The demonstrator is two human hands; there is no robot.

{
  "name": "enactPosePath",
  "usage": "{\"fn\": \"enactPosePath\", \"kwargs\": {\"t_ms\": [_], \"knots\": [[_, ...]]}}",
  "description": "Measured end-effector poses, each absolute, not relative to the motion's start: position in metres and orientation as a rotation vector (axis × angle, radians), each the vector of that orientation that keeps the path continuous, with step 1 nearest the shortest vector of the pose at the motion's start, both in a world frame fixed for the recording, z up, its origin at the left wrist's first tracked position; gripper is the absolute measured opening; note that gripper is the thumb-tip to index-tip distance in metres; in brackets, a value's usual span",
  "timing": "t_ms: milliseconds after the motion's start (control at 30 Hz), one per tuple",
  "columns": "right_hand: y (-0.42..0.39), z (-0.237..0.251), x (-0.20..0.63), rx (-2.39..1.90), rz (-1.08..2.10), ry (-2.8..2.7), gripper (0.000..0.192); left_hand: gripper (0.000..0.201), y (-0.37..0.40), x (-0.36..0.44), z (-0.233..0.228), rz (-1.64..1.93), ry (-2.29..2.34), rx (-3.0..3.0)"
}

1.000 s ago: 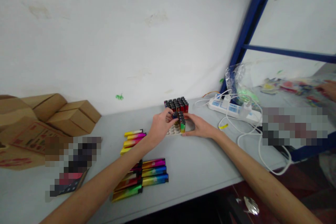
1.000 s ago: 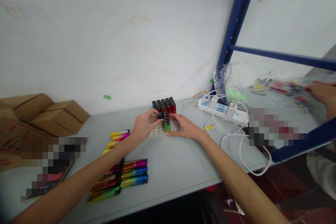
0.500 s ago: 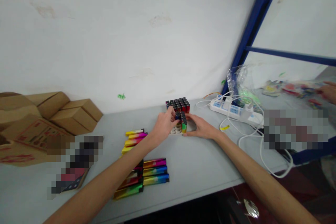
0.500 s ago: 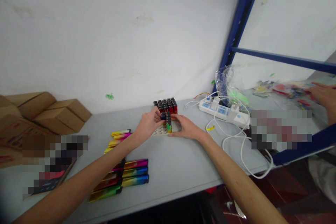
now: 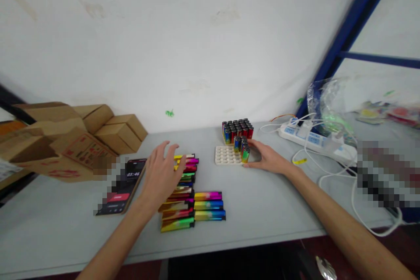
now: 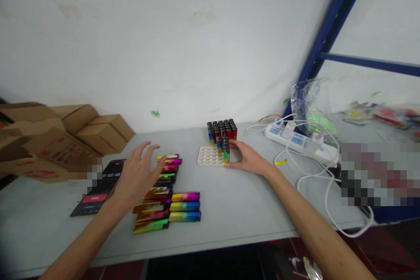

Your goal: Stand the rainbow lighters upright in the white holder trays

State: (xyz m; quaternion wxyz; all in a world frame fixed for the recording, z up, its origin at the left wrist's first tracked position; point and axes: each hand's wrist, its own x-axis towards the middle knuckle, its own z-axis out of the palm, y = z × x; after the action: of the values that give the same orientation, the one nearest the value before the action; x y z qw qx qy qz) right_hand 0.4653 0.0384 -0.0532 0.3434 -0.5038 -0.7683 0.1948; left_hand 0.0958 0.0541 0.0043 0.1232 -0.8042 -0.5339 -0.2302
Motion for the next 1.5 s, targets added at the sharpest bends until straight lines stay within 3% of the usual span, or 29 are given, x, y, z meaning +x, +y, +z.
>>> {"fn": "enactPosePath", "kwargs": {"t_ms": [133, 467, 767, 933, 1133, 1300, 1500], "knots": [[0.039, -0.056, 0.466, -1.328, 0.497, -1.995, 0.085, 0.051, 0.059, 0.059, -0.012, -0.469, -1.758, -2.191], [0.037, -0.056, 0.467, -1.399, 0.488, -2.0, 0.087, 0.053, 0.042, 0.048, -0.016, -0.541, -1.825, -2.244], [0.037, -0.055, 0.466, -1.399, 0.482, -1.994, 0.086, 0.028, 0.049, 0.092, -0.014, -0.744, -1.386, -2.82], [0.036, -0.054, 0.466, -1.403, 0.492, -1.987, 0.084, 0.023, 0.039, 0.109, -0.003, -0.539, -1.04, -3.299], [0.034, -0.048, 0.463, -1.372, 0.518, -1.98, 0.081, 0.023, 0.031, 0.118, 0.004, -0.311, -0.959, -3.446], [0.036, -0.051, 0.465, -1.378, 0.515, -1.992, 0.085, 0.013, 0.038, 0.133, 0.0, -0.453, -1.096, -3.498], [0.038, -0.052, 0.464, -1.31, 0.502, -2.007, 0.083, 0.023, 0.049, 0.16, 0.01, -1.115, -1.327, -3.539]]}}
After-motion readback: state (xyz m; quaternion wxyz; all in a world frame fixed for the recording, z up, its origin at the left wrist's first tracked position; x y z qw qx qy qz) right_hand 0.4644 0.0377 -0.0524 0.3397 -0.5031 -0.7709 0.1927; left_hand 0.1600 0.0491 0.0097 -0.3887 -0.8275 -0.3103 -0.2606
